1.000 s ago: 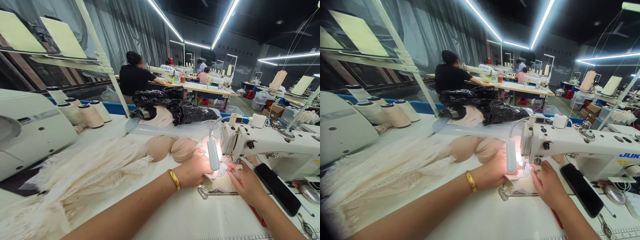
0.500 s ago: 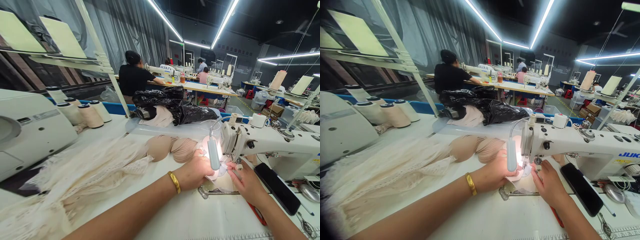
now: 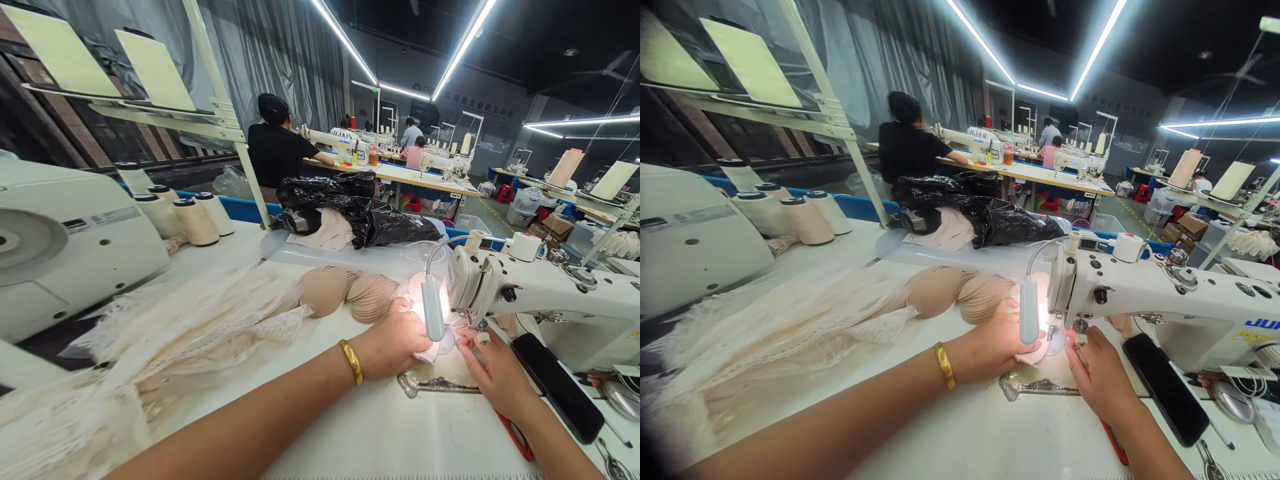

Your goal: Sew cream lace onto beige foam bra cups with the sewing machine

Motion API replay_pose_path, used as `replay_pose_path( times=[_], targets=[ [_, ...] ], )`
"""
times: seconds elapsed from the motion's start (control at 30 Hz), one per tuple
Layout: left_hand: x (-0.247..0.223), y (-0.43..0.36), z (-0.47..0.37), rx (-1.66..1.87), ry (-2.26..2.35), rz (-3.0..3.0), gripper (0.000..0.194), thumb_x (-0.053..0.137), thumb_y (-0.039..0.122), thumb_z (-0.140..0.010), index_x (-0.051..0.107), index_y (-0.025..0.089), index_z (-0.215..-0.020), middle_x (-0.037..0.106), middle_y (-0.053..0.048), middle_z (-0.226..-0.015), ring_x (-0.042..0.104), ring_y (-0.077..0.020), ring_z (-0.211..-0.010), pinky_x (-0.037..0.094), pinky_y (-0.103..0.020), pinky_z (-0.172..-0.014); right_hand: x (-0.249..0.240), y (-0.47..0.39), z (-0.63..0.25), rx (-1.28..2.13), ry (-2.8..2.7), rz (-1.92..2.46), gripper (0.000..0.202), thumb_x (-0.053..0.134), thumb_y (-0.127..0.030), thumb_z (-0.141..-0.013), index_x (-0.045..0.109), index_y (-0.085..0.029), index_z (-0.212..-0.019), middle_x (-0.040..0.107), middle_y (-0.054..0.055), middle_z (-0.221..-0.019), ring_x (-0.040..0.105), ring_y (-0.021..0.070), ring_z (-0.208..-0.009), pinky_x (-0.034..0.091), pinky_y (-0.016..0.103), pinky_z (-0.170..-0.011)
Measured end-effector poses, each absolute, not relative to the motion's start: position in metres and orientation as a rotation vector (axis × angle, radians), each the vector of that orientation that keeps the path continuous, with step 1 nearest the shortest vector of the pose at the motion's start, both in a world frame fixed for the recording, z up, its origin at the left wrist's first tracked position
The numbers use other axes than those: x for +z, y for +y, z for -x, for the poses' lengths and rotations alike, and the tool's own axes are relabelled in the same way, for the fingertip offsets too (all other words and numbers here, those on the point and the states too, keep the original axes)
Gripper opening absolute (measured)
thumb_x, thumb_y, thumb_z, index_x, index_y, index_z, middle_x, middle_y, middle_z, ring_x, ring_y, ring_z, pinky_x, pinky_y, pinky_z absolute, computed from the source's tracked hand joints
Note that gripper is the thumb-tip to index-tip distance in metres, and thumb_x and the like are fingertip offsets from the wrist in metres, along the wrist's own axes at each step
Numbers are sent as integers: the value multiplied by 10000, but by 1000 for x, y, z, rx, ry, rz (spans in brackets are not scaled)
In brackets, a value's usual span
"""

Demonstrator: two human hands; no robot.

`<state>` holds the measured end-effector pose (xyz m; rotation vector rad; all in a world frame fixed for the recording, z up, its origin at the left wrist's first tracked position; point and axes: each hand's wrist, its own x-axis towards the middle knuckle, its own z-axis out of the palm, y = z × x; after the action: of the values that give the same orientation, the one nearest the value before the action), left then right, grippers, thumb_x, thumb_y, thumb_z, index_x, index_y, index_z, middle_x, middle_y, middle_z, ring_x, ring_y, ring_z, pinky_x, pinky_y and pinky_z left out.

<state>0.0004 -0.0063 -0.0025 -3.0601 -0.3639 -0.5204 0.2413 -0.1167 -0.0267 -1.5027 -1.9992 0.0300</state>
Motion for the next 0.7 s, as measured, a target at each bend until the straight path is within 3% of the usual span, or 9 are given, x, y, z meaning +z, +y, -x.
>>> replay_pose_path(
  times=[0.17, 0.3, 0.57, 0.7],
  targets=[
    [-4, -15, 0, -555, -293, 2975, 121, 636, 121, -844, 616, 189, -746, 668, -12, -774, 600, -208, -788, 339, -406, -896, -26, -116, -244, 64, -2085, 1514, 259, 438, -305, -1069, 623, -252, -1242, 711, 86, -1067, 669, 274, -1011, 566, 421, -843],
    [-3, -25, 1, -553, -279, 2955, 196, 630, 135, -857, 553, 174, -681, 643, 20, -736, 504, -156, -656, 299, -428, -876, -23, -120, -239, 172, -2146, 1514, 213, 419, -279, -1074, 627, -264, -1115, 709, 52, -996, 640, 252, -902, 519, 393, -768],
    [-6, -40, 1, -576, -212, 2964, 200, 694, 257, -915, 628, 191, -738, 670, 28, -789, 473, -138, -629, 274, -443, -909, -15, -127, -227, 359, -2322, 1386, 217, 467, -117, -1009, 632, -259, -1001, 603, 18, -924, 586, 204, -858, 469, 370, -804],
    [-15, -38, -3, -640, -243, 3002, 200, 635, 195, -935, 618, 186, -736, 664, 33, -780, 470, -139, -635, 286, -459, -934, -22, -125, -228, 355, -2297, 1420, 223, 463, -106, -1005, 625, -259, -996, 609, 18, -928, 579, 208, -854, 461, 363, -780]
  ],
)
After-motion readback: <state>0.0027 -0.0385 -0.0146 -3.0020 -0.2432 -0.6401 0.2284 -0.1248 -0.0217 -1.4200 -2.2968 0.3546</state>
